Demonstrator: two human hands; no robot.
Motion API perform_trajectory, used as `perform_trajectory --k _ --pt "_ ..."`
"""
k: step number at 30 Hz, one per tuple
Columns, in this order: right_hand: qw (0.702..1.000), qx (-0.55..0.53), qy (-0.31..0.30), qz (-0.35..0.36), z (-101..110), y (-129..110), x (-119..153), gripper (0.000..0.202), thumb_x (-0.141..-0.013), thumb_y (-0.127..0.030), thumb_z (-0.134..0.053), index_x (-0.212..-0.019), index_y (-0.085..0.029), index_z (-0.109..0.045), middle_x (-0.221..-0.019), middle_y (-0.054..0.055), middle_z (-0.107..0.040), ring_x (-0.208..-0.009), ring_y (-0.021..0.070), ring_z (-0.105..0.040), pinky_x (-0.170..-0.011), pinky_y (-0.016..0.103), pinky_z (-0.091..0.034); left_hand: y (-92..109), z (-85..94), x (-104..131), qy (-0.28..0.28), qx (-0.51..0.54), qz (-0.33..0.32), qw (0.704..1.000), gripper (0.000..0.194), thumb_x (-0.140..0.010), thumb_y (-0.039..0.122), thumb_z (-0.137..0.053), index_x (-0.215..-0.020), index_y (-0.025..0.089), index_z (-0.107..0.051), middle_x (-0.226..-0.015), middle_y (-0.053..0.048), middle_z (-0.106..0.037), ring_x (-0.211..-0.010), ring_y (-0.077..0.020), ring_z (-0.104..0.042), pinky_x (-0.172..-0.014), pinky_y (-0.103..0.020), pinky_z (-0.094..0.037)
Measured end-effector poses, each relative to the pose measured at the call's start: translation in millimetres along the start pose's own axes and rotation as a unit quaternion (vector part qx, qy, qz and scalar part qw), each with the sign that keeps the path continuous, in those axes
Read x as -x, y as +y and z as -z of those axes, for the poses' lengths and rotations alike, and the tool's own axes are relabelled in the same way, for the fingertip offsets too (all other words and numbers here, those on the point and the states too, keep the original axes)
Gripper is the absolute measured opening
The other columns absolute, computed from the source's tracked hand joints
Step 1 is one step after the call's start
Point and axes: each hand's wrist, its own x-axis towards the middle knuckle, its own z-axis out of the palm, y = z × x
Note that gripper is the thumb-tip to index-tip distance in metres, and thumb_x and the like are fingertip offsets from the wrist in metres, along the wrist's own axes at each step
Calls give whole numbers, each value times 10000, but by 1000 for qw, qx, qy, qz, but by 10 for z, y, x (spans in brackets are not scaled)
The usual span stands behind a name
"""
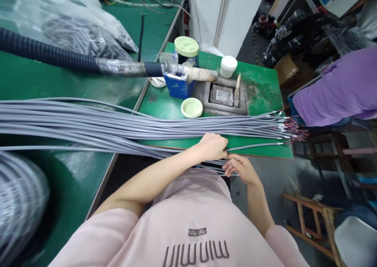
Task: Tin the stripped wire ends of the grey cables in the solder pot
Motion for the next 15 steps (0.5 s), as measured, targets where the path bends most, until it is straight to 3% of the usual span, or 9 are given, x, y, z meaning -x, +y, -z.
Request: perform_trajectory --k 3,6,8,11,13,15 --pt "990 -72 102 67 52 -86 62 417 -855 -557 -553 -1029 -188 -641 -823 78 -729 -587 174 -666 -505 303 -526 -41 49 70 -45 114 -40 992 152 -751 323 -596 -750 202 -687 -683 1 -681 -659 -149 -625 -596 -224 -393" --pt "934 -96 276 204 105 -249 141 377 -905 -562 -445 -1055 -253 -603 -748 21 -702 -615 177 -654 -529 311 -515 -63 69 195 -89 201 -84 972 138 -740 321 -631 -749 196 -691 -621 43 -621 -579 -94 -542 -550 -197 -330" --pt "903 -70 319 281 118 -361 185 352 -922 -559 -405 -966 -273 -606 -571 -26 -610 -552 170 -610 -547 319 -507 -58 62 274 -111 226 -95 963 125 -744 308 -652 -764 195 -700 -625 47 -609 -582 -82 -523 -558 -189 -323" --pt "934 -12 214 286 45 -452 189 404 -900 -588 -429 -765 -255 -614 -390 -44 -452 -407 164 -506 -502 329 -474 -37 57 341 -97 318 -85 939 238 -794 364 -645 -942 189 -710 -656 39 -605 -585 -76 -503 -560 -182 -333" --pt "965 26 113 234 -62 -444 144 455 -892 -600 -440 -699 -235 -633 -370 -28 -449 -364 157 -466 -482 332 -457 -28 70 348 -54 426 -70 900 380 -816 410 -634 -1102 162 -668 -653 37 -584 -557 -70 -467 -540 -181 -337" --pt "980 67 37 183 -183 -403 84 491 -896 -603 -433 -687 -219 -657 -379 -15 -470 -368 152 -462 -512 341 -468 -29 85 338 0 526 -54 848 459 -805 432 -652 -1145 125 -646 -635 36 -568 -528 -62 -436 -520 -183 -340"
